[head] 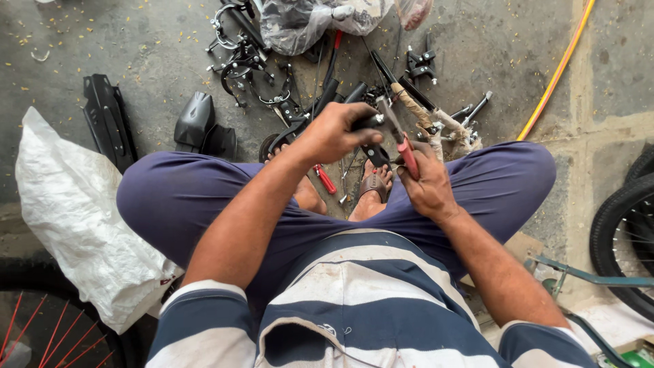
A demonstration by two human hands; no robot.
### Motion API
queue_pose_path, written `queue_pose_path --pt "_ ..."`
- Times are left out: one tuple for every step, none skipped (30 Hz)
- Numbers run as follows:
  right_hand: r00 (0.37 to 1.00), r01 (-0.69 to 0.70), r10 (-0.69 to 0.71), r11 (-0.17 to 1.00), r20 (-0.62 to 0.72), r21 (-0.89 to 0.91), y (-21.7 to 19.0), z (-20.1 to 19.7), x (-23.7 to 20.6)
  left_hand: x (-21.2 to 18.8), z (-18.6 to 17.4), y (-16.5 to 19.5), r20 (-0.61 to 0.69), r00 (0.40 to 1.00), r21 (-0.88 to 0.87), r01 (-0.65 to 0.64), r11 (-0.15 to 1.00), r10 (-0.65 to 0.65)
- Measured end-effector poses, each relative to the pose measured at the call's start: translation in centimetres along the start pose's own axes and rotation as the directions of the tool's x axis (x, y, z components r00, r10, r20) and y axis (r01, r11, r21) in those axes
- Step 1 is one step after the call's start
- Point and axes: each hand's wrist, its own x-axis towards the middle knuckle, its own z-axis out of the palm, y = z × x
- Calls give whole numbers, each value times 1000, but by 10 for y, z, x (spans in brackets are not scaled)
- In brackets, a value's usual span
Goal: The person sits on the floor of a bicycle workshop assembling a new bicycle. They unwrap protective packaging from the handlebar and frame, tighten the handlebar stem with a wrench, peel plastic wrap off the frame, and use pliers and a screwdriver to fit and adjust components such as the saddle and grips.
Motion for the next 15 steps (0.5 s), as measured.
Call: queue_pose_path --pt "995 -88 93 985 -29 150 -2 3 0 1 1 -1 -5 1000 -89 -4 996 4" --pt "981 -170 189 940 -38 297 -4 3 -1 1 2 -2 -13 1000 -182 -6 983 4" --pt "959 -169 248 889 -137 427 -6 5 0 2 3 -3 -28 1000 -271 -10 963 2" --pt "922 -144 314 823 -228 550 -7 8 1 2 2 -4 -28 999 -278 -23 960 16" --pt "868 -104 392 744 -304 660 -8 6 1 3 2 -5 -25 999 -287 -35 957 29" --pt "948 -70 182 920 -262 385 -8 6 1 3 3 -6 -17 999 -297 -44 954 41" --pt "988 28 -15 996 -152 80 -8 6 1 3 2 -7 -18 1000 -266 0 964 -5" --pt "985 172 -173 961 12 -217 -7 5 2 3 1 -7 -20 999 -231 39 972 -45" --pt "994 85 -90 994 -68 -64 -6 6 3 3 0 -7 -23 996 -201 81 976 -87" --pt "992 3 10 995 -127 96 -6 6 4 3 -1 -7 -27 998 -210 42 977 -49" --pt "980 -68 112 964 -162 257 -5 6 4 3 -2 -7 -39 999 -222 3 975 -12" --pt "956 -106 202 914 -214 391 -6 7 5 3 -3 -6 -54 998 -227 -35 973 23" --pt "920 -137 302 845 -250 517 -6 7 5 3 -3 -6 -44 999 -208 -24 978 15" --pt "872 -157 408 757 -270 635 -9 9 5 2 -3 -4 -30 1000 -191 -11 981 5" --pt "949 -139 238 905 -208 402 -11 8 5 3 -3 -3 -13 1000 -164 -9 986 7"
